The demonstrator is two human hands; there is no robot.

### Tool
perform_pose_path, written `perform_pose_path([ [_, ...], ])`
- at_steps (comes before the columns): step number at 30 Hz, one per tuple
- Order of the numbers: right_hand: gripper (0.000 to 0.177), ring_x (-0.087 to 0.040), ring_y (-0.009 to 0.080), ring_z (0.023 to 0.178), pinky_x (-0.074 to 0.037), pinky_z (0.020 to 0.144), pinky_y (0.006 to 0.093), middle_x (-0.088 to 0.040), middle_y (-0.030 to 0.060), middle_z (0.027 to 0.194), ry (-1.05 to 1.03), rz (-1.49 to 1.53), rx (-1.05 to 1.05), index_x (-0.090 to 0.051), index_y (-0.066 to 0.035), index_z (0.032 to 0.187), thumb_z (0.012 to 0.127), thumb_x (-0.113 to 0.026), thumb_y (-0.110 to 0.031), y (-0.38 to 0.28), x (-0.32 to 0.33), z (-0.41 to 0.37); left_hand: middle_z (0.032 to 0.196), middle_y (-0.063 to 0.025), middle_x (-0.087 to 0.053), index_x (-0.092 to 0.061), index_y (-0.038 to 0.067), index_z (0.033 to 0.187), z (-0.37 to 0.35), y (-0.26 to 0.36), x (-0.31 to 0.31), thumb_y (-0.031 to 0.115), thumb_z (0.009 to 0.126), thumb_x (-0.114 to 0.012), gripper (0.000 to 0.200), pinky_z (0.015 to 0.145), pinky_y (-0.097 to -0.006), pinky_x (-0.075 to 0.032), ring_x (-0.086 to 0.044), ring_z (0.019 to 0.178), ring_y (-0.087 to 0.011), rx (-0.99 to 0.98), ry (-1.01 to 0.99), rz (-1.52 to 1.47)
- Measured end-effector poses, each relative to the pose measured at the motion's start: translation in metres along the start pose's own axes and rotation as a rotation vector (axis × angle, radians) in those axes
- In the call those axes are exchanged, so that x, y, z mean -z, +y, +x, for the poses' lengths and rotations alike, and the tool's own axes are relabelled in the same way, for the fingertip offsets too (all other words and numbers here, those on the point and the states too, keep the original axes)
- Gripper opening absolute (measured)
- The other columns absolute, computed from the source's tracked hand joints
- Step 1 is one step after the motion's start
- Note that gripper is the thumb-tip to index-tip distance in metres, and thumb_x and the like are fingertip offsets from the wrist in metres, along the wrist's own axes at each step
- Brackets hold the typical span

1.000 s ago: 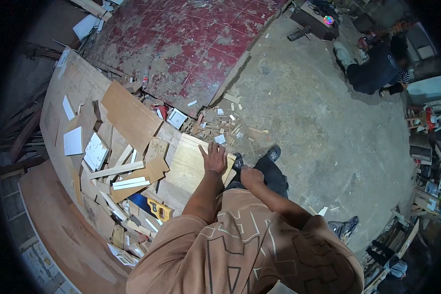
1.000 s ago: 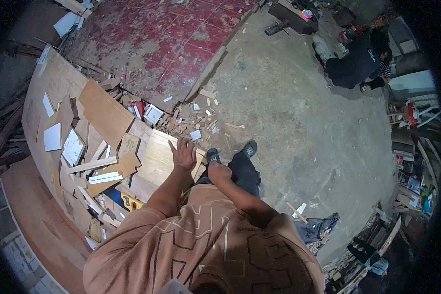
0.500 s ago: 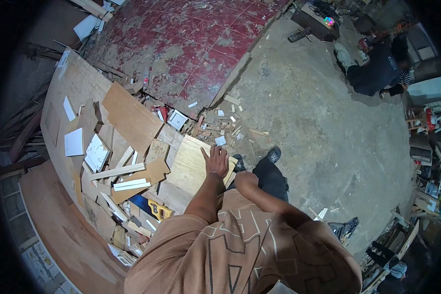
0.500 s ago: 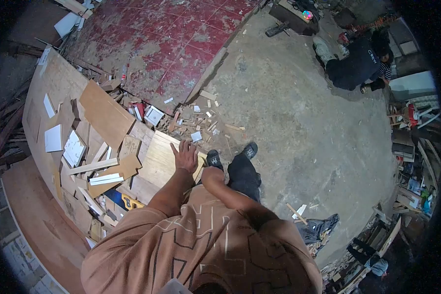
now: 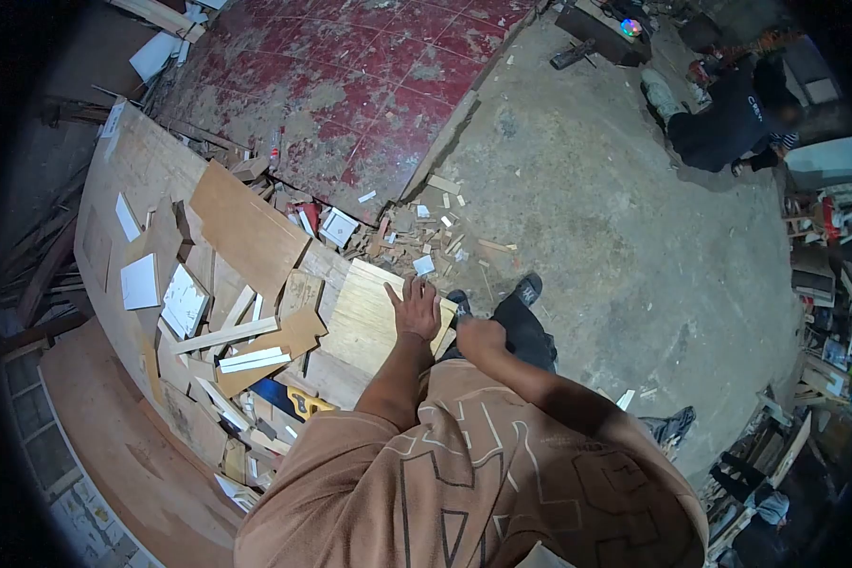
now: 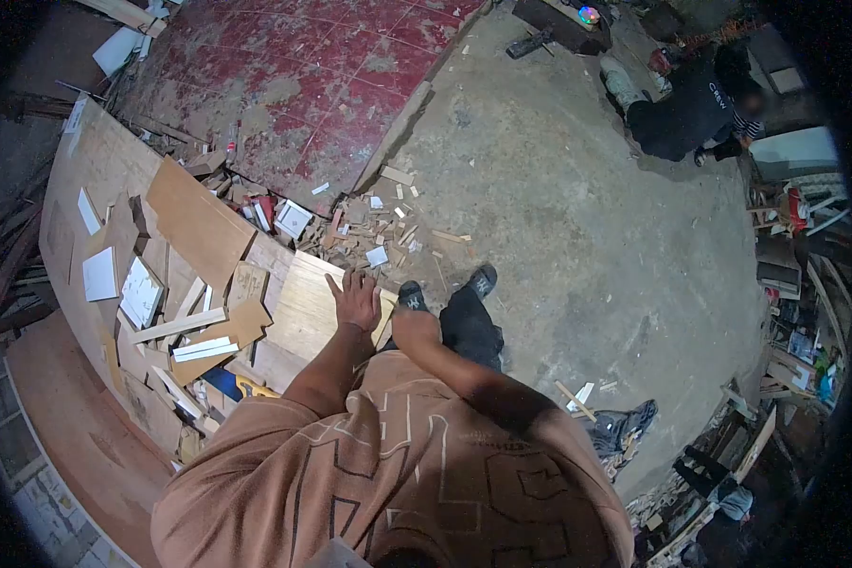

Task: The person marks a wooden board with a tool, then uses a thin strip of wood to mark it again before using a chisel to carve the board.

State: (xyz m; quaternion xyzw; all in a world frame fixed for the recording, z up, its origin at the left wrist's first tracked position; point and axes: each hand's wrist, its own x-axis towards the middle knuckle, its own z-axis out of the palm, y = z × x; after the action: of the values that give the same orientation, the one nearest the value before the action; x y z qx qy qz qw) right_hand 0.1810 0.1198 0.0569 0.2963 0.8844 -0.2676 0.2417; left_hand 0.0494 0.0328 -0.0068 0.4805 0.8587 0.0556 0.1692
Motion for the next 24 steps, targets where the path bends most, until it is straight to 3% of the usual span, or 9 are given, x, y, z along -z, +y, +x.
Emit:
perform_pose_path([
  [4,0.022,-0.07,0.0335,0.073,-0.056,0.06,0.0436,-0.07,0.0193,0.083,0.047,0.024,-0.022,-0.063,-0.001,0.097,0.085,-0.049,-0.014,-0.003,-0.015,0.021,0.127,-0.012,-0.047,-0.055,0.009,0.113,0.001,-0.003,-0.005,0.033,0.093,-0.042,0.033,0.108,-0.0717,-0.004,-0.031,0.134,-0.0324,0.01,0.027,0.014],
  [9,0.021,-0.07,0.0348,0.074,-0.056,0.06,0.0444,-0.07,0.0187,0.082,-0.047,0.016,-0.06,-0.062,0.0,0.095,0.085,-0.05,-0.014,0.022,0.022,-0.048,0.125,-0.0116,-0.048,-0.056,0.009,0.114,0.001,-0.001,-0.003,0.032,0.093,-0.044,0.033,0.108,-0.0711,-0.005,-0.031,0.134,-0.0316,0.006,0.011,0.013],
  [12,0.018,-0.071,0.0329,0.074,-0.056,0.064,0.0437,-0.07,0.0178,0.081,-0.065,-0.069,-0.051,-0.066,-0.005,0.087,0.085,-0.051,-0.014,0.02,0.052,-0.083,0.123,-0.0145,-0.05,-0.057,0.008,0.113,0.001,-0.002,-0.005,0.031,0.092,-0.044,0.034,0.109,-0.0701,-0.004,-0.034,0.13,-0.0341,-0.006,0.055,-0.029],
  [15,0.017,-0.07,0.0374,0.072,-0.056,0.06,0.0469,-0.069,0.0177,0.078,-0.008,0.044,-0.1,-0.062,-0.002,0.088,0.085,-0.05,-0.013,0.013,0.036,-0.064,0.124,-0.0114,-0.048,-0.056,0.009,0.112,0.001,-0.001,-0.005,0.032,0.092,-0.045,0.032,0.108,-0.0709,-0.004,-0.031,0.133,-0.0315,0.0,0.052,0.003],
  [18,0.02,-0.07,0.038,0.076,-0.056,0.062,0.0473,-0.07,0.0185,0.083,-0.017,0.123,-0.162,-0.063,-0.003,0.092,0.086,-0.049,-0.015,0.012,-0.043,0.02,0.124,-0.0115,-0.048,-0.057,0.01,0.112,0.001,-0.002,-0.003,0.031,0.092,-0.045,0.031,0.108,-0.0712,-0.004,-0.032,0.133,-0.0318,-0.005,0.017,-0.005],
  [21,0.023,-0.07,0.036,0.078,-0.056,0.063,0.0468,-0.07,0.0185,0.086,0.057,0.102,-0.231,-0.064,-0.003,0.097,0.087,-0.048,-0.017,-0.013,-0.034,0.031,0.123,-0.012,-0.049,-0.057,0.011,0.111,0.001,-0.003,-0.005,0.031,0.092,-0.045,0.03,0.108,-0.0714,-0.004,-0.033,0.132,-0.0322,-0.003,0.064,-0.042],
  [22,0.023,-0.07,0.036,0.08,-0.056,0.064,0.047,-0.07,0.019,0.085,0.06,0.108,-0.159,-0.064,-0.004,0.099,0.088,-0.047,-0.016,-0.006,-0.032,0.027,0.123,-0.012,-0.049,-0.057,0.011,0.111,-0.002,-0.003,-0.007,0.031,0.092,-0.045,0.03,0.108,-0.0714,-0.004,-0.033,0.132,-0.0322,-0.003,0.055,-0.042],
  [24,0.023,-0.07,0.0362,0.08,-0.056,0.064,0.0469,-0.07,0.0191,0.085,-0.007,0.09,-0.179,-0.064,-0.003,0.098,0.088,-0.048,-0.015,0.0,-0.015,0.005,0.122,-0.0128,-0.049,-0.057,0.01,0.11,0.001,-0.004,-0.01,0.031,0.092,-0.045,0.031,0.108,-0.0716,-0.004,-0.034,0.131,-0.0324,-0.017,0.088,-0.017],
])
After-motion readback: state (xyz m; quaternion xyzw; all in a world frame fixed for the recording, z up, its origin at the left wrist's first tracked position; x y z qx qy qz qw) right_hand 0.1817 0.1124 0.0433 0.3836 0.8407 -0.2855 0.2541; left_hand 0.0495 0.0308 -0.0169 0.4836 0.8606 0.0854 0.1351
